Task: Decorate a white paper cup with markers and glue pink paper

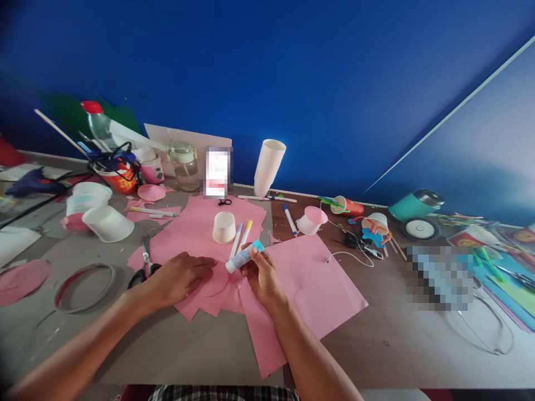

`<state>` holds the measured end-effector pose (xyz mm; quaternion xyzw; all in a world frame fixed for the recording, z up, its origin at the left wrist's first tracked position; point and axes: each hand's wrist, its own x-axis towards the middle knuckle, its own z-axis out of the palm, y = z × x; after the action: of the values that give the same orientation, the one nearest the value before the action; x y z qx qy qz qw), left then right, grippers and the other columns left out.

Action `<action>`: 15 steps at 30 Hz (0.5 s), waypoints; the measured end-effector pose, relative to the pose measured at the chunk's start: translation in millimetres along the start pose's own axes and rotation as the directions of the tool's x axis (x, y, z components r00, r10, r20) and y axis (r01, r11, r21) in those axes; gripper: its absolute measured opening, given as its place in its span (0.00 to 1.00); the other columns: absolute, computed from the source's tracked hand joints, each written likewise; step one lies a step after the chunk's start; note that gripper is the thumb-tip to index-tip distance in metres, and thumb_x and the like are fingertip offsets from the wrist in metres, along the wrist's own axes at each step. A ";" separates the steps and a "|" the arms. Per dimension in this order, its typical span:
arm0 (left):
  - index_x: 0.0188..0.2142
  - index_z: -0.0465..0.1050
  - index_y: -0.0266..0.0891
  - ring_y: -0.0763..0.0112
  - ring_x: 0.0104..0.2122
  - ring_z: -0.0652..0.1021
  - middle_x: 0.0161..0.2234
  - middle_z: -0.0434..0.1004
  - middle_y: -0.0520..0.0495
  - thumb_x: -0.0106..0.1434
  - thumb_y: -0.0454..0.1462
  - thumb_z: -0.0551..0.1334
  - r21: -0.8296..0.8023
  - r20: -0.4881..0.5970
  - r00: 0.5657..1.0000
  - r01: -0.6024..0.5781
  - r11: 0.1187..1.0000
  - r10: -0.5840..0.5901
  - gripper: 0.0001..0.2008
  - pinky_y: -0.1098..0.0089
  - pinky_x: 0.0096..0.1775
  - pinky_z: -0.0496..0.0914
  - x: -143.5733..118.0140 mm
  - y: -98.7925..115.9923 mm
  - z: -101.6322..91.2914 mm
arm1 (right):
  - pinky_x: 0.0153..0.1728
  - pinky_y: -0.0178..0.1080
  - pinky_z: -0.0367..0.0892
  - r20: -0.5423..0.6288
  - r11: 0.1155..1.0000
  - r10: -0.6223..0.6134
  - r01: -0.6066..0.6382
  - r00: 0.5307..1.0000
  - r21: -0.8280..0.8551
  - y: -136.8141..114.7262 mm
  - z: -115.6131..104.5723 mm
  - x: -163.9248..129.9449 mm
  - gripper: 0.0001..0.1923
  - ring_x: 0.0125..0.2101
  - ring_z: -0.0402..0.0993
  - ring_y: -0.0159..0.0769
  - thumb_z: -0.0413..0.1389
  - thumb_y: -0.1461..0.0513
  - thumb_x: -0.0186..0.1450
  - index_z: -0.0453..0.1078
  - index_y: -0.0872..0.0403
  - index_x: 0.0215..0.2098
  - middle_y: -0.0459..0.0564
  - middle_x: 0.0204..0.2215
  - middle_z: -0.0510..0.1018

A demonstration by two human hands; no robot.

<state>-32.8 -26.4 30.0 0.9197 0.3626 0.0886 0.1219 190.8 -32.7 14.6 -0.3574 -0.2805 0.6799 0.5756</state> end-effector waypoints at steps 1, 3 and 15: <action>0.36 0.77 0.42 0.64 0.39 0.80 0.52 0.78 0.46 0.65 0.30 0.52 -0.031 0.008 1.000 0.016 0.999 -0.016 0.15 0.66 0.40 0.69 0.7 -1.8 -1.2 | 0.20 0.31 0.59 -0.005 1.000 0.004 -0.004 1.000 0.016 0.3 -0.2 0.2 0.17 0.18 0.61 0.26 0.66 0.50 0.55 0.76 0.55 0.32 0.42 0.20 0.71; 0.38 0.77 0.41 0.64 0.41 0.79 0.49 0.78 0.44 0.65 0.31 0.51 -0.144 0.002 0.999 0.053 0.988 -0.053 0.15 0.65 0.42 0.70 2.3 -4.7 -3.8 | 0.21 0.31 0.60 -0.005 0.999 0.013 -0.013 1.000 0.045 0.5 0.3 -0.5 0.17 0.19 0.61 0.26 0.68 0.51 0.53 0.76 0.55 0.33 0.41 0.19 0.69; 0.55 0.69 0.40 0.74 0.30 0.73 0.50 0.75 0.42 0.57 0.45 0.65 -0.799 0.056 0.967 0.193 0.569 -0.250 0.27 0.72 0.34 0.69 -0.7 -10.1 -32.1 | 0.18 0.31 0.63 0.151 0.998 0.063 -0.059 0.986 -0.030 4.4 4.5 -6.6 0.20 0.17 0.67 0.28 0.69 0.52 0.53 0.77 0.54 0.39 0.42 0.17 0.73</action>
<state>-47.9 -14.6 57.7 0.7115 0.4005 0.2543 0.5184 185.1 -39.9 14.9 -0.3201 -0.3213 0.7187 0.5270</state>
